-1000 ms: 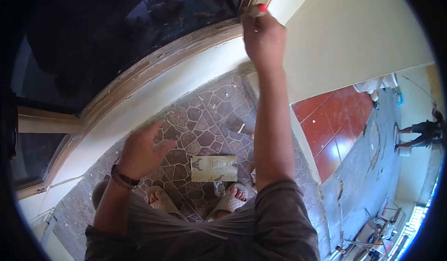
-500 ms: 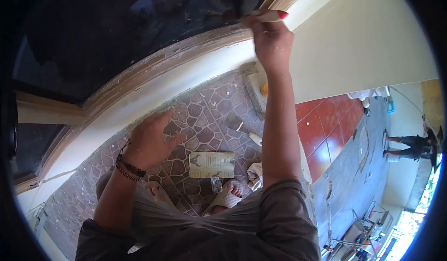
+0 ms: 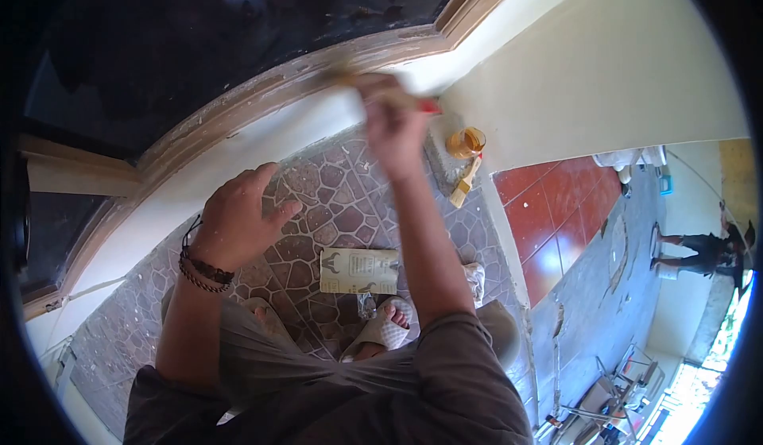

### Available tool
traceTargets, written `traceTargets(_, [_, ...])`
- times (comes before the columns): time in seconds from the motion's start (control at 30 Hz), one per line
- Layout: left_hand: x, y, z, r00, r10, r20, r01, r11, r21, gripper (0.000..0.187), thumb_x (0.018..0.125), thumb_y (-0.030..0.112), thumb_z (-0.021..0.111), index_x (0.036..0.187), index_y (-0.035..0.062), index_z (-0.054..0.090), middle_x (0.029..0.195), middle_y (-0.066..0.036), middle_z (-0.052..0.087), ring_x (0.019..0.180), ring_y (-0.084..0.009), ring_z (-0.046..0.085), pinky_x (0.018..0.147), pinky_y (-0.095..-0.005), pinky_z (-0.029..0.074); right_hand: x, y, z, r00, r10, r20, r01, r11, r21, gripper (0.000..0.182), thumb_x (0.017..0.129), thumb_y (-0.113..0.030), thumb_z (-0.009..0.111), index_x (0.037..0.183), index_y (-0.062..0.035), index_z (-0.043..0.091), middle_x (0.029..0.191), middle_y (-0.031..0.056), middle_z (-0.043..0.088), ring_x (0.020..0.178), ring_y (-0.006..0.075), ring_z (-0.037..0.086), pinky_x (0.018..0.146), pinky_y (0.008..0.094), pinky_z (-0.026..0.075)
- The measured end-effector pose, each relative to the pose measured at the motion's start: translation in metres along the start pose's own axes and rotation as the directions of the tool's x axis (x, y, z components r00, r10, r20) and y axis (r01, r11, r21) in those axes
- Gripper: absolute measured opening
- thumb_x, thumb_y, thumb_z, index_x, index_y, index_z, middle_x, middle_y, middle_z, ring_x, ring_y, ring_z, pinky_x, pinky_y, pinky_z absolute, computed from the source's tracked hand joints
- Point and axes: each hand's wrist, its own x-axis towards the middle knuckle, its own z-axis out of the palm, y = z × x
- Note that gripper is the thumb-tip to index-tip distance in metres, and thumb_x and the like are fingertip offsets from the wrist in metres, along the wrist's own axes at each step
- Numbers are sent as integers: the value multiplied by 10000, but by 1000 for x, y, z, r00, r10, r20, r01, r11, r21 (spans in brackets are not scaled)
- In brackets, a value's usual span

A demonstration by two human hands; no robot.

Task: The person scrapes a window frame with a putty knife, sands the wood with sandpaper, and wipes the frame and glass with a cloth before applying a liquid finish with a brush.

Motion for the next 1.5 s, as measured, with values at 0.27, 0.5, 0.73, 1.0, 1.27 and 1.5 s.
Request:
traceTargets(0.27, [-4, 9, -11, 998, -32, 57, 31, 999, 23, 533, 839, 302, 707, 1244, -9, 554, 1107, -217, 652, 1043, -367, 630, 899, -442, 498, 72, -28, -6, 985, 104, -141, -168, 790, -590, 145, 819, 5, 621, 948, -39, 673, 953, 140, 712, 814, 272, 696, 718, 342, 549])
traceTargets(0.5, [-22, 6, -1, 953, -21, 301, -9, 995, 98, 459, 844, 279, 691, 1194, 11, 564, 1043, -186, 656, 988, -360, 641, 875, -472, 484, 57, -62, 46, 991, -11, 133, 2, 998, 67, 98, 925, 17, 583, 988, -26, 644, 918, 83, 707, 827, 172, 675, 793, 278, 527])
traceTargets(0.73, [-55, 15, -5, 942, 154, 297, -232, 941, 248, 257, 802, 214, 626, 982, 31, 630, 930, -150, 662, 902, -284, 632, 838, -425, 438, 28, -115, 122, 960, -5, 281, 72, 971, -230, 135, 809, 23, 642, 913, -61, 625, 1011, 140, 659, 898, 304, 673, 740, 339, 553])
traceTargets(1.0, [-88, 2, -23, 912, 281, 300, -355, 906, 232, 208, 817, 214, 556, 850, 32, 652, 820, -94, 646, 822, -229, 595, 784, -375, 412, 15, -128, 179, 950, -45, 310, 104, 979, -176, 306, 713, 129, 609, 915, -92, 674, 953, 81, 701, 796, 303, 703, 696, 365, 570])
traceTargets(1.27, [-107, -17, -51, 917, 288, 276, -351, 912, 214, 202, 819, 206, 547, 831, 37, 657, 790, -85, 635, 822, -224, 603, 790, -369, 413, 20, -152, 190, 910, 10, 415, 86, 973, -213, 308, 645, 105, 660, 901, -67, 655, 1006, 71, 697, 921, 268, 696, 743, 386, 576])
traceTargets(1.5, [-111, -19, -63, 889, 308, 339, -358, 929, 95, 214, 812, 225, 565, 815, 30, 653, 777, -84, 629, 816, -215, 601, 816, -373, 418, 17, -133, 201, 923, 21, 385, -47, 997, 57, 220, 781, 70, 667, 953, -66, 654, 971, 106, 693, 836, 279, 707, 693, 334, 568])
